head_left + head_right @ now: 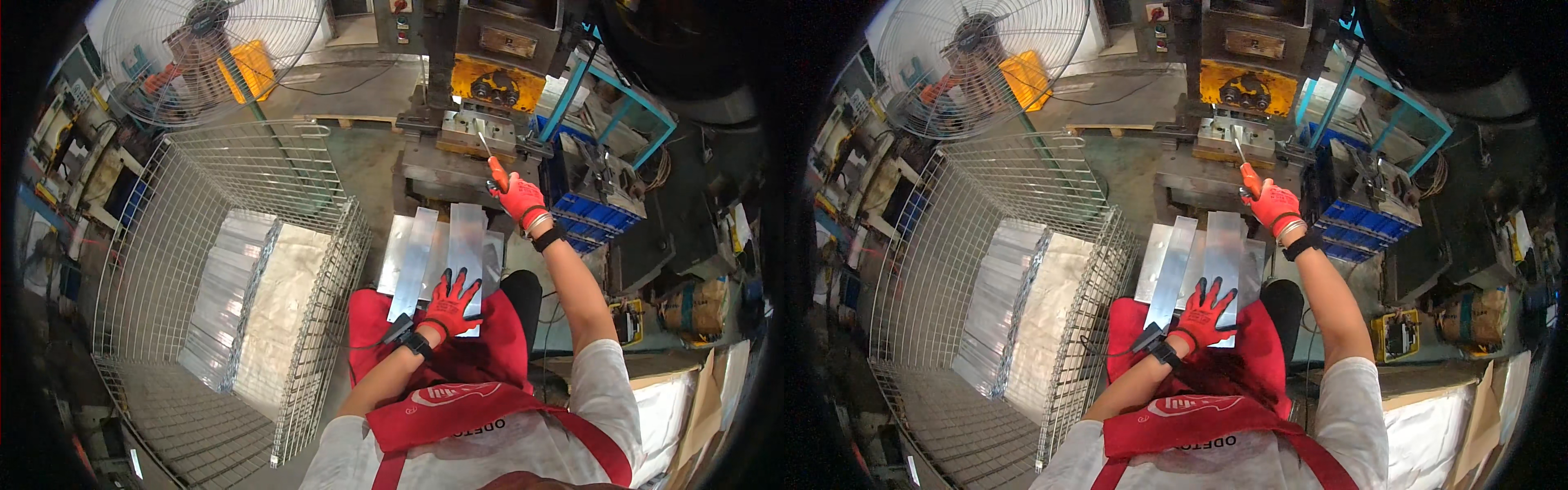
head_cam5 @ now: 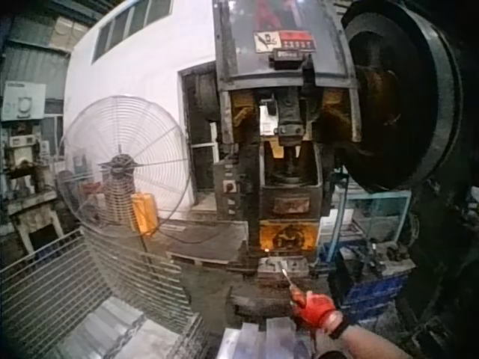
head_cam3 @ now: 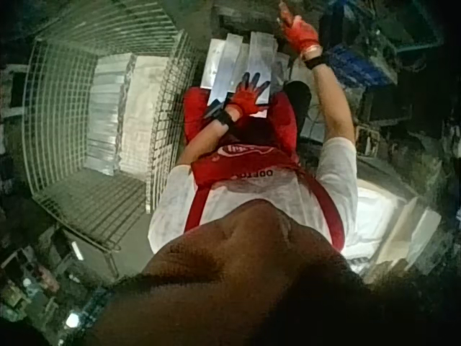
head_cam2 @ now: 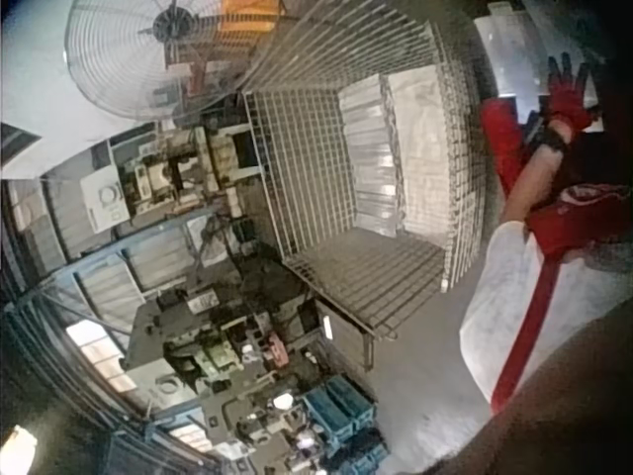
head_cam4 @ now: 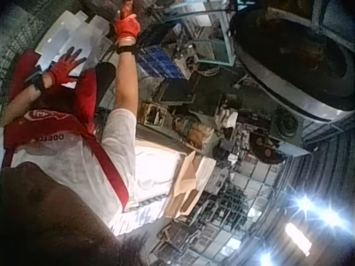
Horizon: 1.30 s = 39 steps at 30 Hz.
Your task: The person is using a stamping machine to bend or mark metal sheets.
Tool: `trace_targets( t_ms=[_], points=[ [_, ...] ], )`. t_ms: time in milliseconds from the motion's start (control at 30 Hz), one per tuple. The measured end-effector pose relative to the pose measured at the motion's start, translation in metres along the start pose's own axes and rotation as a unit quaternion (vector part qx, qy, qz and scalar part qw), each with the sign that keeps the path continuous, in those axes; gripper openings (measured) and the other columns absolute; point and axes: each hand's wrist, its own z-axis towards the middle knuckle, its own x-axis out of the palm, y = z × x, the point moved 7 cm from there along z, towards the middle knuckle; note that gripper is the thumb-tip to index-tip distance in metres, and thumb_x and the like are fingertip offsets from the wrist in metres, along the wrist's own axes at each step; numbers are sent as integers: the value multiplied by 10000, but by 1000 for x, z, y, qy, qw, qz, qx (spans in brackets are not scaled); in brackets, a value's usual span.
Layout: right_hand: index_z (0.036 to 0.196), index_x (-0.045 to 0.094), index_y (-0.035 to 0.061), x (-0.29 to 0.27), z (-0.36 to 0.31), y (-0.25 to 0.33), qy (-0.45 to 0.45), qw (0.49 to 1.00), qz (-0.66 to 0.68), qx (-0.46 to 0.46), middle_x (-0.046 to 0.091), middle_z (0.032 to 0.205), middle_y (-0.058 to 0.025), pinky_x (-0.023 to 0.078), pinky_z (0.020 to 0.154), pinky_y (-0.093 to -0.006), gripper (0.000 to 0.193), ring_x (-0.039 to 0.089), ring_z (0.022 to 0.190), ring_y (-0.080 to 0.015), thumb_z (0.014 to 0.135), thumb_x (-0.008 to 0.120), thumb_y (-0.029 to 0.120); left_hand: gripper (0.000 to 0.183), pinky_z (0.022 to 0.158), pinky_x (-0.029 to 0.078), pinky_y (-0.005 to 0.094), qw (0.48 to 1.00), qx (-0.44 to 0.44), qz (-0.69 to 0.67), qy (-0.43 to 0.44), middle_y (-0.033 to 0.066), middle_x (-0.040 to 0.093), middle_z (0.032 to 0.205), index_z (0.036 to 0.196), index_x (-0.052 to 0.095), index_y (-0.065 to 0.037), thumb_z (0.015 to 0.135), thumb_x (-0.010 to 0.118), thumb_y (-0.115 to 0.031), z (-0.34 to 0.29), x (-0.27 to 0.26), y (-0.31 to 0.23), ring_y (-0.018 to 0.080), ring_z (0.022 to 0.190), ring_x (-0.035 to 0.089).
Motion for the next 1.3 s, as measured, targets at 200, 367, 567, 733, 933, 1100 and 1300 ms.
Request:
trace_targets(
  t_ms=[200,367,567,733,933,1100,1300],
  points=[
    [911,469,9,-9,0,-15,7,999,28,45,593,824,-204,438,687,-421,562,571,801,-354,728,515,539,854,968,189,531,1000,5,2,-8,165,154,1379,1331,229,-225,628,607,-530,0,0,-1,465,1225,131],
    [910,476,3,-7,2,-13,13,1000,16,17,594,853,-208,437,697,-420,582,571,822,-351,733,486,557,867,965,196,530,1000,3,3,-5,163,158,1378,1334,217,-229,624,609,-534,1,2,-1,470,1222,134],
    [922,475,-5,-13,7,-10,18,999,-8,27,594,851,-208,439,699,-422,593,573,820,-347,737,484,558,870,960,206,532,1000,-3,9,0,157,158,1378,1331,221,-239,615,618,-533,1,0,-1,471,1217,142],
    [918,472,-6,-8,2,5,34,999,8,-2,597,823,-207,442,692,-423,591,576,809,-347,734,494,555,873,958,207,536,1000,-5,9,-4,156,162,1376,1331,220,-242,612,619,-534,1,-1,-2,474,1212,146],
    [932,462,-6,5,-12,18,34,998,12,-59,592,825,-211,443,668,-426,553,581,782,-351,745,507,513,862,952,206,549,1000,-5,18,6,163,162,1374,1329,226,-241,616,605,-543,0,1,-1,485,1205,147],
    [966,461,-4,22,-35,27,116,991,19,-69,585,843,-220,445,690,-416,594,575,798,-352,735,512,541,852,952,204,550,1000,-1,24,5,166,156,1375,1324,237,-239,616,604,-536,0,-2,-4,486,1205,139],
    [899,462,-1,30,-55,29,78,991,78,-80,587,793,-224,433,672,-427,540,566,790,-361,735,523,510,854,950,203,552,1000,-9,16,18,175,149,1375,1324,245,-220,616,613,-523,-1,-4,-6,485,1210,130]
  ],
)
